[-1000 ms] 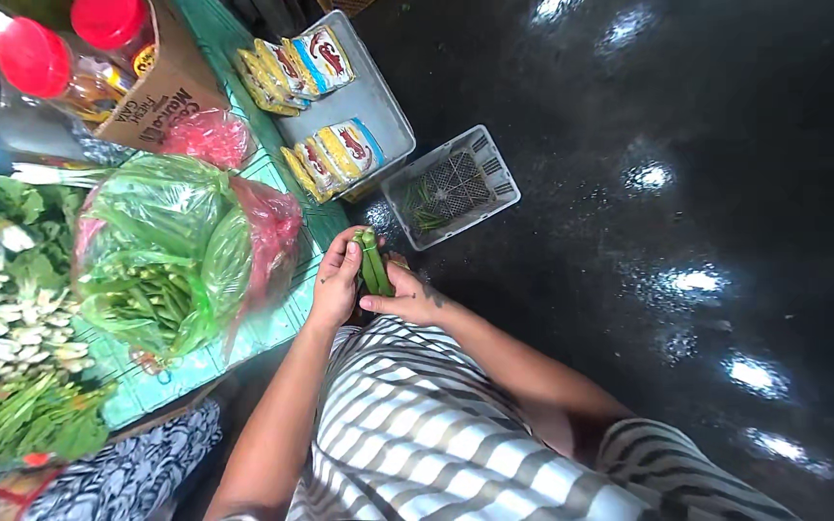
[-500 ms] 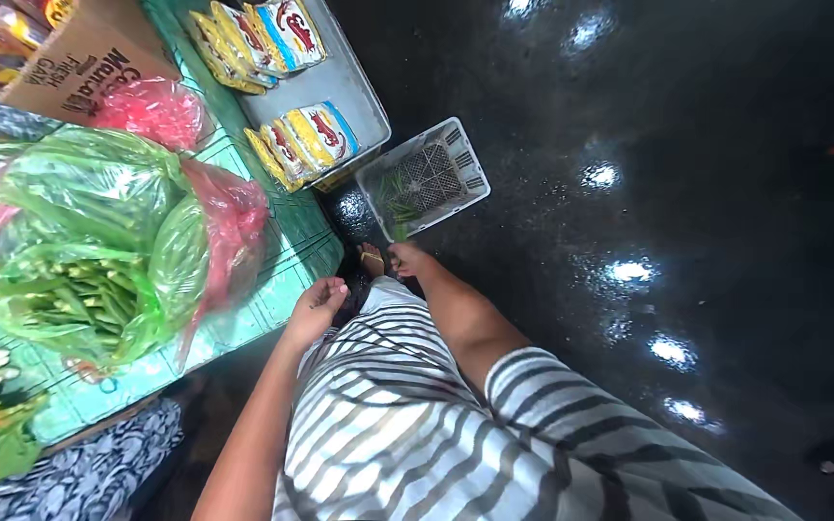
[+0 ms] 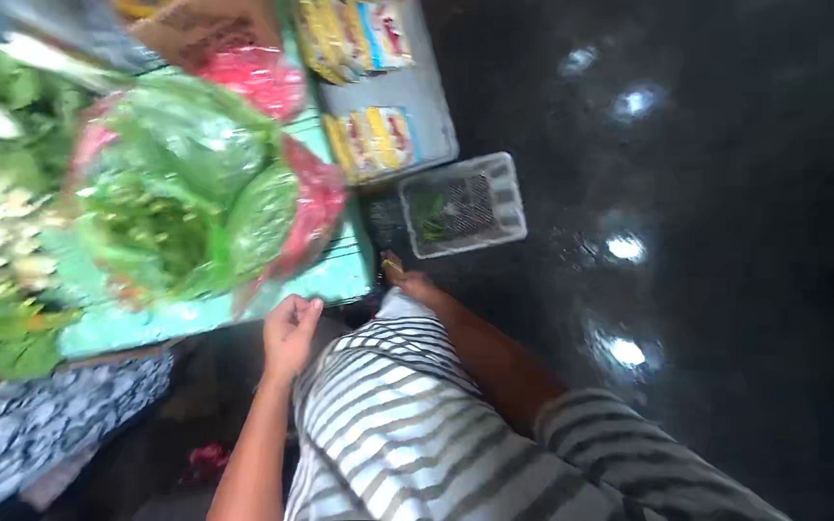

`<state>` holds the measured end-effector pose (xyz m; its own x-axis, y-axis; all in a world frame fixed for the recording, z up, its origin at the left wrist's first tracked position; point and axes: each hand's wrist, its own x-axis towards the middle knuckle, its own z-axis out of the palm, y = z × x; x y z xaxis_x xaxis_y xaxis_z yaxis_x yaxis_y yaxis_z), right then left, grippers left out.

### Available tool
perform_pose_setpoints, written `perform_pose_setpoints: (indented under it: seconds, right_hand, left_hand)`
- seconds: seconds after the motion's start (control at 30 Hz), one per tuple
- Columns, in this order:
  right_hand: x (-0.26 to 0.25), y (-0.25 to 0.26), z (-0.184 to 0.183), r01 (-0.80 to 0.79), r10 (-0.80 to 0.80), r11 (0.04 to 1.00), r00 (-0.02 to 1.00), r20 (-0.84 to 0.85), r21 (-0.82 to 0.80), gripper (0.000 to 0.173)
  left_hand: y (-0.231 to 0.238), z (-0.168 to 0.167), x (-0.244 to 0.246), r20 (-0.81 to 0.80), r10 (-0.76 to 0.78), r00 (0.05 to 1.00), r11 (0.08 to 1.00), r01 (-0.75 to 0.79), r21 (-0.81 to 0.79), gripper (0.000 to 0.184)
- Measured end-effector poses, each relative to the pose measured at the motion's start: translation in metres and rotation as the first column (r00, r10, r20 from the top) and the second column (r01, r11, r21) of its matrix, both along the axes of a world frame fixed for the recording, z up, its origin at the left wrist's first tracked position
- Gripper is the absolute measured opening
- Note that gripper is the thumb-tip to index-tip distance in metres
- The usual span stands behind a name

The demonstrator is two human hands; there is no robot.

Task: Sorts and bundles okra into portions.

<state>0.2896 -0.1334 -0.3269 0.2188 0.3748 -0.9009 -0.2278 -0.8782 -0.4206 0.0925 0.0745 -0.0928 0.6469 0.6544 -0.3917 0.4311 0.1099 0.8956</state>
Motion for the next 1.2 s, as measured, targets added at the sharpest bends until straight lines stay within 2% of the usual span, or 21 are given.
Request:
perform_pose_setpoints:
  seconds: [0.03,0.1,0.13,0.2,0.27,0.33,0.4,0.43,0.5,0.57,0.63,0.73,0.8,0.87,0.93,1.0,1.03,1.1,1.13,1.17,1.2]
  right_hand:
    - [-0.005,0.002,0.01,-0.007,0.006,1.0,0.998,0.056,0.027,0.05]
    - [-0.011,0.013,0.032,0.139,-0.157,0.985,0.968,0.196,0.103,0.042]
    - [-0.01,0.024,0.051,0.204,-0.249,0.963,0.926,0.285,0.177,0.038]
    - [-0.003,0.053,0.108,0.183,-0.336,0.93,0.777,0.532,0.319,0.038]
    - [-0.005,0.092,0.175,0.006,-0.389,0.878,0.59,0.707,0.478,0.038]
    - [-0.018,0.145,0.229,-0.305,-0.449,0.731,0.458,0.767,0.61,0.032]
    - [-0.041,0.205,0.267,-0.587,-0.39,0.578,0.411,0.824,0.567,0.026]
    - [-0.055,0.236,0.281,-0.679,-0.32,0.535,0.388,0.864,0.503,0.024]
    - [-0.084,0.292,0.293,-0.753,-0.11,0.568,0.33,0.938,0.332,0.028]
    - [-0.109,0.328,0.291,-0.69,0.091,0.693,0.374,0.923,0.211,0.048]
    - [-0.121,0.354,0.282,-0.595,0.074,0.779,0.4,0.913,0.198,0.059]
    - [-0.123,0.38,0.275,-0.547,0.032,0.823,0.316,0.948,0.154,0.069]
    - [-0.121,0.39,0.271,-0.51,-0.04,0.852,0.16,0.986,0.118,0.073]
    - [-0.111,0.405,0.272,-0.579,-0.038,0.814,0.042,0.998,0.055,0.065]
    - [-0.104,0.416,0.273,-0.68,0.073,0.727,-0.063,0.995,-0.096,0.047]
    - [-0.1,0.42,0.273,-0.702,0.077,0.685,-0.199,0.977,-0.197,0.023]
    - [-0.102,0.417,0.278,-0.702,0.046,0.683,-0.237,0.971,-0.204,0.023]
    - [-0.117,0.396,0.296,-0.752,-0.032,0.644,-0.214,0.976,-0.144,0.023]
    - [-0.127,0.383,0.302,-0.793,-0.053,0.599,-0.175,0.983,-0.109,0.024]
    - [-0.134,0.373,0.304,-0.834,-0.066,0.551,-0.087,0.994,-0.036,0.028]
    - [-0.139,0.367,0.301,-0.842,-0.057,0.532,0.072,0.996,0.091,0.034]
  left_hand:
    - [0.012,0.006,-0.008,0.021,0.075,0.997,0.991,-0.077,0.114,0.023]
    - [0.047,0.014,-0.031,0.052,0.168,0.984,0.91,-0.175,0.375,0.023]
    - [0.068,0.016,-0.045,0.037,0.198,0.98,0.851,-0.19,0.49,0.021]
    - [0.112,0.019,-0.073,-0.065,0.245,0.967,0.77,-0.154,0.619,0.025]
    - [0.147,0.018,-0.095,-0.133,0.296,0.946,0.732,-0.135,0.668,0.031]
    - [0.174,0.015,-0.108,-0.123,0.297,0.947,0.693,-0.125,0.709,0.031]
    - [0.19,0.013,-0.107,-0.093,0.204,0.974,0.685,-0.074,0.725,0.027]
    - [0.195,0.012,-0.102,-0.094,0.143,0.985,0.685,-0.03,0.728,0.027]
    - [0.197,0.011,-0.087,-0.114,0.063,0.991,0.692,0.039,0.721,0.028]
    - [0.196,0.008,-0.074,-0.069,0.102,0.992,0.735,-0.029,0.678,0.028]
    - [0.201,0.008,-0.068,0.024,0.194,0.981,0.797,-0.172,0.579,0.028]
    - [0.204,0.013,-0.073,0.155,0.287,0.945,0.857,-0.326,0.399,0.026]
    - [0.209,0.017,-0.081,0.177,0.289,0.941,0.896,-0.331,0.295,0.025]
    - [0.219,0.022,-0.084,0.196,0.309,0.931,0.922,-0.344,0.178,0.024]
    - [0.225,0.027,-0.085,0.238,0.336,0.911,0.935,-0.352,0.028,0.024]
    - [0.233,0.033,-0.083,0.305,0.341,0.889,0.936,-0.291,-0.199,0.038]
    - [0.237,0.038,-0.081,0.346,0.355,0.868,0.913,-0.243,-0.328,0.05]
    - [0.241,0.05,-0.077,0.394,0.426,0.814,0.837,-0.189,-0.513,0.066]
    - [0.243,0.057,-0.075,0.4,0.472,0.785,0.812,-0.21,-0.545,0.064]
    - [0.247,0.062,-0.072,0.409,0.525,0.746,0.795,-0.258,-0.549,0.053]
    - [0.252,0.065,-0.067,0.428,0.591,0.683,0.77,-0.321,-0.551,0.04]
